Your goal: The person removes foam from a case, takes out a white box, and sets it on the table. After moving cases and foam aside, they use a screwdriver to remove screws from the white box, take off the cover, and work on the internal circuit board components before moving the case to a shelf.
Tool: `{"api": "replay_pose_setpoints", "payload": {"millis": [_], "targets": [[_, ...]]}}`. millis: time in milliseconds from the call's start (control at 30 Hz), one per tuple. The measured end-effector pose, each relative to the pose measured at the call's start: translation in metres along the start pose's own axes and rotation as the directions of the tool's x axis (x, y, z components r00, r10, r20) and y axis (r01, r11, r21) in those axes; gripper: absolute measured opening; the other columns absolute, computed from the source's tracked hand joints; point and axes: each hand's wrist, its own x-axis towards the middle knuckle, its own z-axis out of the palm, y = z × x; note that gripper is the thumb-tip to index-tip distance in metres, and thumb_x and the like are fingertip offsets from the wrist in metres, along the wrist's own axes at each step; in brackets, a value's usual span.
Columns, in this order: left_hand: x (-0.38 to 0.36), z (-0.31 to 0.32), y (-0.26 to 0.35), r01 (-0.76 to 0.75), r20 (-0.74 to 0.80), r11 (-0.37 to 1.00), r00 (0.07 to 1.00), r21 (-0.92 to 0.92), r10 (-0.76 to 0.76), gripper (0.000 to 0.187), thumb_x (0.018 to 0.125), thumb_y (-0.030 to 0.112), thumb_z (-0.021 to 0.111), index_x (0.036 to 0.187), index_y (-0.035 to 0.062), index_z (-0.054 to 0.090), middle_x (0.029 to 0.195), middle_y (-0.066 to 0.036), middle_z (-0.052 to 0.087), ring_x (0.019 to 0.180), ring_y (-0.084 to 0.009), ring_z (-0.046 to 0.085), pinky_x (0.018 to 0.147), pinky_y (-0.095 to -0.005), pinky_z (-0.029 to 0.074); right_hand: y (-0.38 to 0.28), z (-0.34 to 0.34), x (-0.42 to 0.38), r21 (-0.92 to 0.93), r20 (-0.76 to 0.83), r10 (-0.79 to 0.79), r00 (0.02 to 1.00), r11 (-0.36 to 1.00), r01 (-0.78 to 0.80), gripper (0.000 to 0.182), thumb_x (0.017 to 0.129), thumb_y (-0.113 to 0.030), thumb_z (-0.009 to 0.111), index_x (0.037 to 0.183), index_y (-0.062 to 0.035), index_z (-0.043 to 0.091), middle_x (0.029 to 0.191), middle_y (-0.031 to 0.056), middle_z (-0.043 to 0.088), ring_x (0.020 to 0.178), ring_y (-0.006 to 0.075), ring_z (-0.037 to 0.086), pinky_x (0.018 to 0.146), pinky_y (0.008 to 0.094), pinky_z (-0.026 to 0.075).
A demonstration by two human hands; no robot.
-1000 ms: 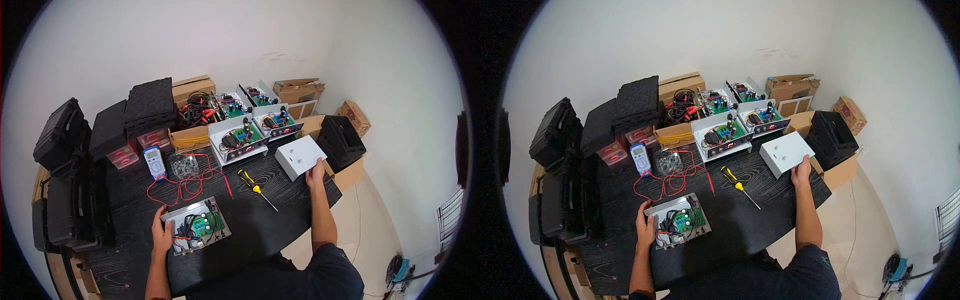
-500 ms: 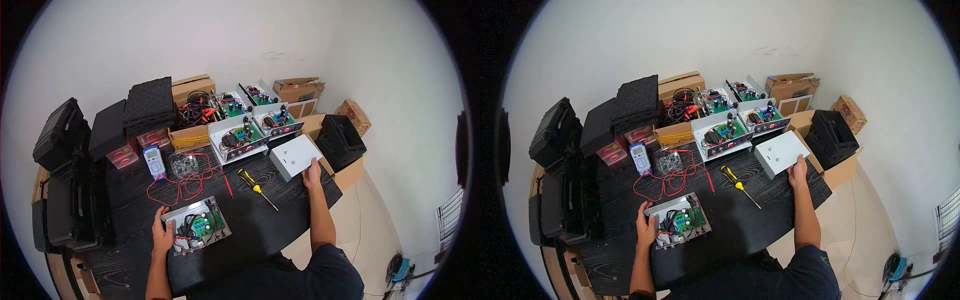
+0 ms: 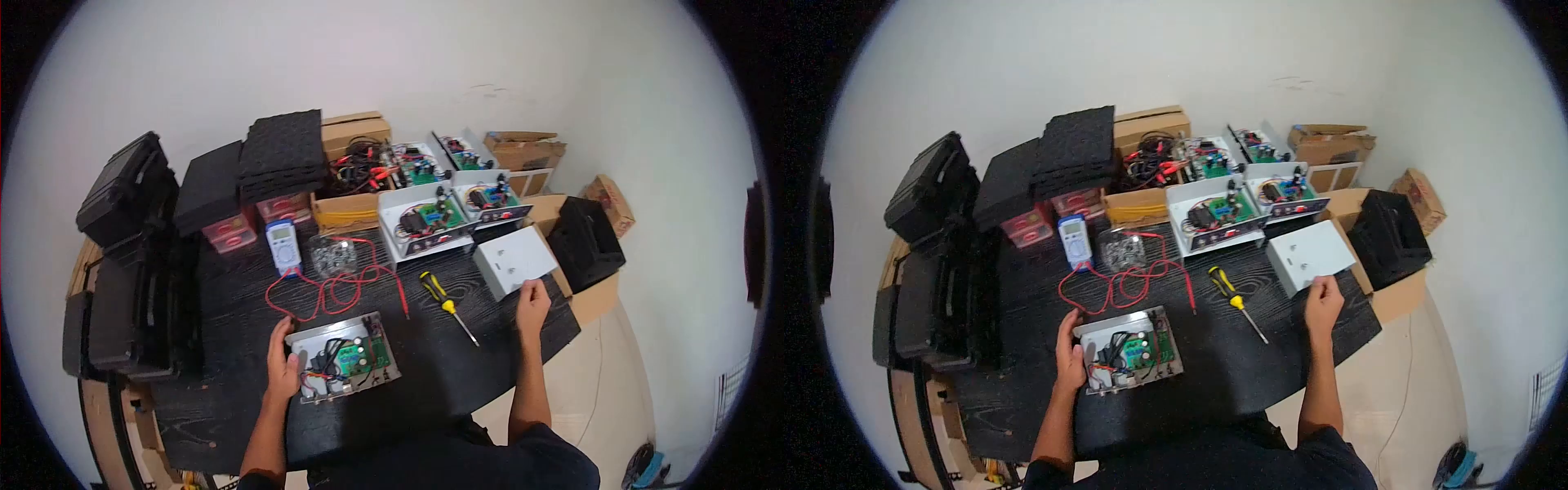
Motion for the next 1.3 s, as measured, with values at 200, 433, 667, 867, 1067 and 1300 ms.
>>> {"api": "replay_pose_setpoints", "payload": {"millis": [200,433,667,867,1067,1300], "targets": [[0.004,-0.016,0.010,-0.184,0.203,0.981,0.965,0.063,0.168,0.116,0.080,0.097,0.043,0.140,-0.0003,0.062,0.150,-0.025,0.056,0.145,-0.0451,0.047,0.121,-0.0598,0.030,-0.090,0.069,-0.043,-0.130,0.528,-0.111,0.842,0.969,0.209,0.035,0.089,-0.025,0.079,0.114,-0.0026,0.069,0.106,0.0178,0.071,0.097,0.0376,0.071,0.084,0.0479,0.057],[0.009,-0.041,0.024,-0.305,0.364,0.919,0.909,0.251,0.202,0.138,0.046,0.107,0.058,0.138,0.0043,0.066,0.151,-0.022,0.057,0.146,-0.0452,0.046,0.122,-0.0670,0.025,-0.116,0.094,-0.034,-0.179,0.737,-0.110,0.666,0.920,0.350,0.030,0.086,-0.026,0.082,0.097,-0.0002,0.071,0.093,0.0210,0.072,0.089,0.0429,0.070,0.080,0.0505,0.055],[0.013,-0.035,0.019,-0.348,0.413,0.895,0.885,0.278,0.216,0.138,0.047,0.103,0.061,0.144,0.0039,0.061,0.156,-0.023,0.052,0.144,-0.0462,0.047,0.121,-0.0646,0.030,-0.210,0.093,-0.084,0.658,0.699,-0.393,0.597,0.680,-0.323,0.031,0.105,0.000,0.059,0.135,0.0029,0.052,0.123,0.0096,0.066,0.105,0.0164,0.070,0.092,0.0360,0.061],[0.012,-0.028,0.014,-0.337,0.367,0.911,0.900,0.238,0.236,0.136,0.054,0.103,0.060,0.143,0.0001,0.059,0.153,-0.025,0.053,0.141,-0.0479,0.050,0.119,-0.0591,0.037,-0.230,0.134,-0.131,0.673,0.731,-0.527,0.434,0.662,-0.330,0.035,0.107,-0.010,0.062,0.138,0.0020,0.053,0.124,0.0104,0.067,0.110,0.0142,0.069,0.093,0.0328,0.060],[0.011,-0.028,0.008,-0.341,0.347,0.908,0.905,0.244,0.247,0.129,0.063,0.101,0.057,0.142,-0.0005,0.059,0.152,-0.025,0.054,0.140,-0.0479,0.051,0.117,-0.0565,0.041,-0.240,0.150,-0.142,0.615,0.768,-0.527,0.364,0.765,-0.189,0.032,0.105,-0.012,0.064,0.131,0.0033,0.055,0.116,0.0155,0.069,0.103,0.0219,0.073,0.089,0.0351,0.061],[0.009,-0.028,0.006,-0.308,0.318,0.909,0.924,0.282,0.214,0.119,0.076,0.099,0.048,0.143,0.0017,0.059,0.153,-0.023,0.054,0.141,-0.0469,0.050,0.117,-0.0555,0.042,-0.243,0.147,-0.142,0.625,0.757,-0.556,0.343,0.770,-0.131,0.033,0.106,-0.007,0.061,0.137,0.0024,0.055,0.117,0.0088,0.067,0.100,0.0138,0.070,0.088,0.0310,0.061]]}}
